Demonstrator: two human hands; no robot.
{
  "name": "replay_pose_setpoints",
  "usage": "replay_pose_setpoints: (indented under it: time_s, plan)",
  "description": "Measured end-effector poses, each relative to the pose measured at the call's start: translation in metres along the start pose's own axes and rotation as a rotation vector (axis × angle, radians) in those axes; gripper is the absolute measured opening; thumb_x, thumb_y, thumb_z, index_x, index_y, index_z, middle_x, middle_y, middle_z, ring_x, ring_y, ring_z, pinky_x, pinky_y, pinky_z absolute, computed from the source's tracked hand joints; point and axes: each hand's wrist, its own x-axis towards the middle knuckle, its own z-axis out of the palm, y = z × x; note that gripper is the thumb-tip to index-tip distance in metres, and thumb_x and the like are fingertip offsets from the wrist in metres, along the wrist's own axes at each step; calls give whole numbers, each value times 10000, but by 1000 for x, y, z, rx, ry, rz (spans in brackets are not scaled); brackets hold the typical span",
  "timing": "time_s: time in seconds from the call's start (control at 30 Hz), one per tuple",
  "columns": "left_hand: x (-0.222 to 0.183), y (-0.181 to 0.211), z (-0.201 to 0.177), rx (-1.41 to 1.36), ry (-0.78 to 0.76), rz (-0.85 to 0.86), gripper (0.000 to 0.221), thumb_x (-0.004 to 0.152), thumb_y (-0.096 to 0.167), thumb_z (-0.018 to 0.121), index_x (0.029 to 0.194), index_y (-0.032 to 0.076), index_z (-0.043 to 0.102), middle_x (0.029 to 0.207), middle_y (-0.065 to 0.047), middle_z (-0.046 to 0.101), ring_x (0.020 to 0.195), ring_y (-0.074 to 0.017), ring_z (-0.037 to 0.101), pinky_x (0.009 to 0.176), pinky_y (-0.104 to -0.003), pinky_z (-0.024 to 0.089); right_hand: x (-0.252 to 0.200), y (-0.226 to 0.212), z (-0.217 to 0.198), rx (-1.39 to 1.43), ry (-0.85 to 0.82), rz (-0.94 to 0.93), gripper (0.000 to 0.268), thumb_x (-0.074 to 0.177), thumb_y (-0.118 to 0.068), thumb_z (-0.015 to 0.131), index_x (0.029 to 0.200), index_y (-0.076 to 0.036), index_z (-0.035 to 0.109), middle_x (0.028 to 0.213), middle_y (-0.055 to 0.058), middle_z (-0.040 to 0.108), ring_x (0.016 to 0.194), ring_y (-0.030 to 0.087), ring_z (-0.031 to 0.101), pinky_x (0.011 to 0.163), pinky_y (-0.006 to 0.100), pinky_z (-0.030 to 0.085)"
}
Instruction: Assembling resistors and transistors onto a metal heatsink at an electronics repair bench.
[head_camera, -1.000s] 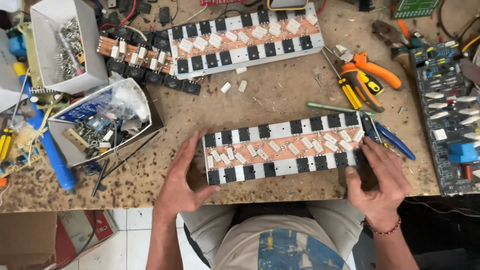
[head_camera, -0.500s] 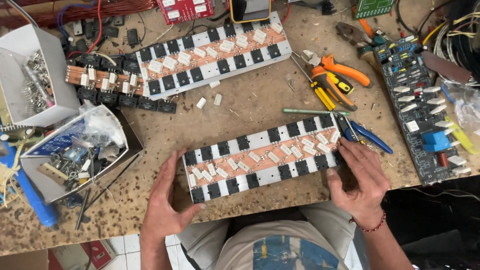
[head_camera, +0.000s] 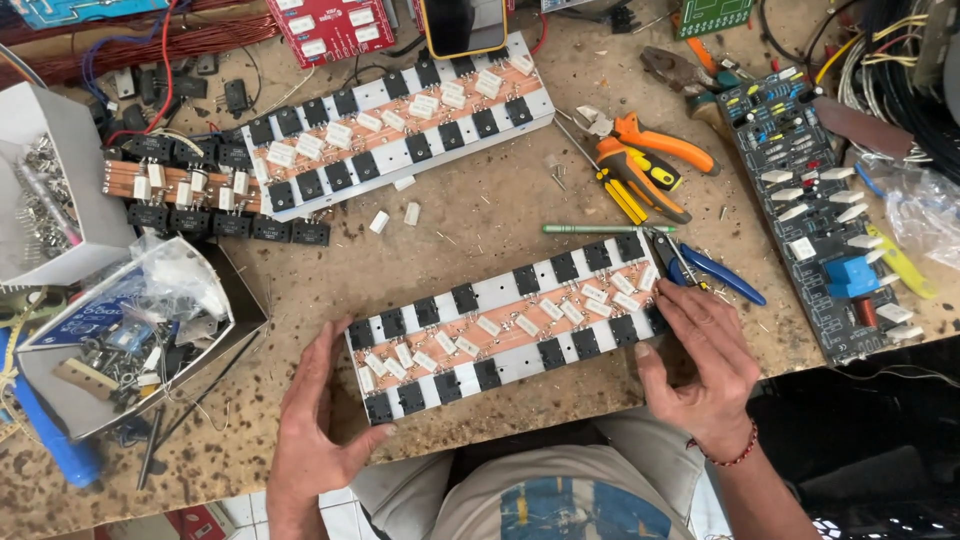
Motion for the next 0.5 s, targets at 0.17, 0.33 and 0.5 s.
replay_pose_setpoints:
  time_s: [0.17, 0.33, 0.5]
  plan:
    - [0, -1, 0, -25, 3, 11, 1146, 732, 355, 825, 1625, 31, 185, 1626, -257, 383, 1522, -398, 388, 1288, -598, 276, -4, 4, 2, 8, 10, -1, 346, 835, -104, 664, 1073, 144, 706, 1130, 323, 721, 1062, 434, 728, 967, 511, 593]
    - [1, 0, 0, 46, 6, 30, 1143, 752, 424, 798, 1637, 59, 174, 1628, -230, 400, 1517, -401, 400, 1274, -639, 279, -6, 6, 3, 13, 15, 10, 357, 832, -122, 666, 1076, 136, 707, 1128, 311, 727, 1067, 425, 727, 970, 502, 596]
    - [1, -1, 0, -4, 1, 42, 1149, 744, 401, 809, 1620, 7, 178, 1622, -260, 384, 1523, -408, 388, 1296, -601, 273, -4, 4, 1, 51, 28, 20, 359, 837, -97, 672, 1092, 154, 688, 1139, 338, 710, 1073, 447, 722, 972, 506, 599]
